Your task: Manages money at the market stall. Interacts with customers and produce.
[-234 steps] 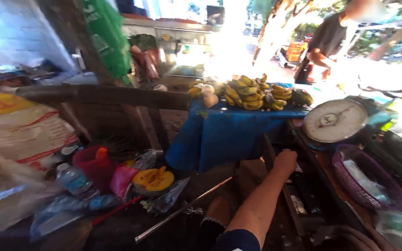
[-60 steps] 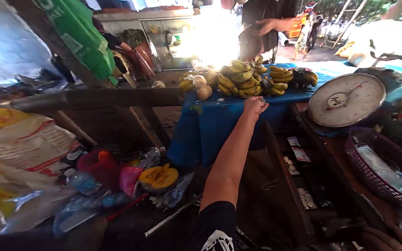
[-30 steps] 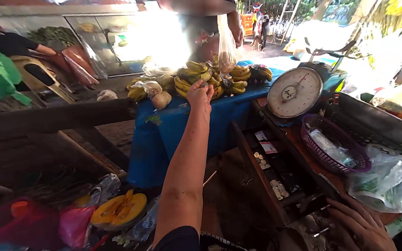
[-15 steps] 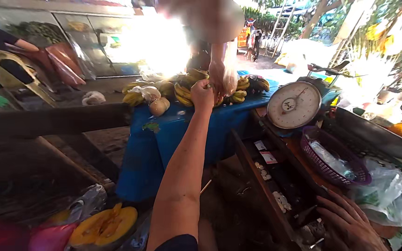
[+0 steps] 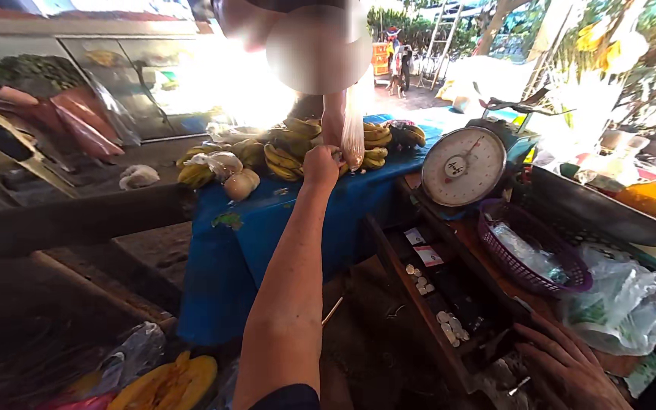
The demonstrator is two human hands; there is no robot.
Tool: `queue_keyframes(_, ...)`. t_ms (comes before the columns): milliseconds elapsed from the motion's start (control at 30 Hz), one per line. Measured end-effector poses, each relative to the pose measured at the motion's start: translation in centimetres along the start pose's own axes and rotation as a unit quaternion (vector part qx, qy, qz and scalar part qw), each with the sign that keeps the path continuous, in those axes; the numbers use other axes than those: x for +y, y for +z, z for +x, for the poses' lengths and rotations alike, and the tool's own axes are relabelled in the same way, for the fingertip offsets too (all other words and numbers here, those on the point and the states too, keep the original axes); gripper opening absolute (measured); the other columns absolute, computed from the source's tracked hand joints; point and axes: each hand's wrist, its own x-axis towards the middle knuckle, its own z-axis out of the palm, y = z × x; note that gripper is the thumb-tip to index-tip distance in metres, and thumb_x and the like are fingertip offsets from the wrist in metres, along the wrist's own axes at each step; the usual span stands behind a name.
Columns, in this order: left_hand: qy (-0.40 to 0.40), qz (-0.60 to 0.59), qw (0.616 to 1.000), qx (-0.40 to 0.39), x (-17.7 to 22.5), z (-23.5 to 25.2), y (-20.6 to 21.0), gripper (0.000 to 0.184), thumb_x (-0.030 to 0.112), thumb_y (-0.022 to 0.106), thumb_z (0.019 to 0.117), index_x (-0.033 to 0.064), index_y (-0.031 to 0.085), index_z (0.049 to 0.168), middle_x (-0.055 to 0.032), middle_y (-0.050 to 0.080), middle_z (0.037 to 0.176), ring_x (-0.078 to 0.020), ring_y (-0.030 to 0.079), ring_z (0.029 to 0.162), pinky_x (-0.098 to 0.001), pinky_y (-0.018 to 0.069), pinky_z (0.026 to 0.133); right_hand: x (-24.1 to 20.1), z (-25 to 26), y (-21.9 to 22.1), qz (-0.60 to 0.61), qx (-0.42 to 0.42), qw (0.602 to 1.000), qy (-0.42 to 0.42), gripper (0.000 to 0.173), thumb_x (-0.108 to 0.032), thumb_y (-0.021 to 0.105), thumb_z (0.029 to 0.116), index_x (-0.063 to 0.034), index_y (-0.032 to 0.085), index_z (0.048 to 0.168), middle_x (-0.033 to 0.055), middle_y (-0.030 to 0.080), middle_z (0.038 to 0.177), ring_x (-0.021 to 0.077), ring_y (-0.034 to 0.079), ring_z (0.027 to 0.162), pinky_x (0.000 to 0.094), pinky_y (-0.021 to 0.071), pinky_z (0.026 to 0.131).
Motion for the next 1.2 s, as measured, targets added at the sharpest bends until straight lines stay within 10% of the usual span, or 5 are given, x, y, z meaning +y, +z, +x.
queue_keyframes(233, 0.002, -0.186, 0.98, 0.07, -1.0, 0.6, 2.5, 0.036, 0.017, 0.042, 0.11, -0.0023, 0.066, 0.129, -0.0232, 0.067, 0.126, -0.0317, 0.063, 0.12, -0.0473, 0.0468, 0.106, 0.4, -0.4, 0.3, 0.012, 0.004, 1.0, 0.011, 0.028, -0.02, 0.055, 0.1005, -0.0057, 0.075, 0.112, 0.016, 0.065, 0.137, 0.0476, 0.049, 0.138, 0.0625, 0.0371, 0.113)
queue_keyframes(367, -0.004, -0.398, 0.907, 0.135, 1.8, -1.7, 3.2, 0.07, 0.052, 0.019, 0.1101, -0.0001, 0.04, 0.152, -0.022, 0.054, 0.143, -0.0259, 0.062, 0.12, -0.0419, 0.0533, 0.098, 0.5, -0.4, 1.3, -0.014, 0.047, 0.999, 0.002, 0.034, -0.027, 0.047, 0.1017, -0.0106, 0.075, 0.113, 0.0117, 0.067, 0.136, 0.0418, 0.052, 0.137, 0.0589, 0.0402, 0.112)
queue_keyframes(467, 0.003, -0.39, 0.918, 0.07, 3.9, -4.8, 3.9, 0.084, 0.053, 0.057, 0.0996, 0.006, 0.022, 0.16, -0.0208, 0.046, 0.15, -0.0259, 0.056, 0.128, -0.0442, 0.0528, 0.101, 0.6, -0.8, 2.2, -0.034, 0.076, 0.997, -0.005, 0.036, -0.03, 0.042, 0.1042, -0.0143, 0.073, 0.113, 0.0072, 0.068, 0.134, 0.0358, 0.054, 0.136, 0.0541, 0.041, 0.112)
queue_keyframes(900, -0.097, -0.52, 0.848, -0.047, 6.1, -10.0, 4.8, 0.023, 0.02, 0.05, 0.1086, 0.006, 0.05, 0.127, -0.0086, 0.067, 0.104, -0.0214, 0.073, 0.083, -0.038, 0.0652, 0.07, 0.5, -0.7, 1.5, 0.046, 0.109, 0.993, 0.025, 0.032, -0.024, 0.045, 0.1054, -0.0085, 0.071, 0.115, 0.0112, 0.071, 0.128, 0.0322, 0.059, 0.132, 0.0451, 0.0445, 0.112)
queue_keyframes(1200, -0.174, -0.643, 0.68, -0.306, 6.9, -21.2, 9.6, 0.047, 0.003, 0.065, 0.095, 0.0081, 0.05, 0.139, -0.015, 0.069, 0.117, -0.0271, 0.073, 0.095, -0.0415, 0.0638, 0.083, 0.5, -0.6, 1.3, 0.074, 0.109, 0.991, 0.038, 0.03, -0.025, 0.048, 0.1058, -0.0094, 0.072, 0.115, 0.0088, 0.071, 0.128, 0.0288, 0.058, 0.133, 0.0423, 0.0438, 0.114)
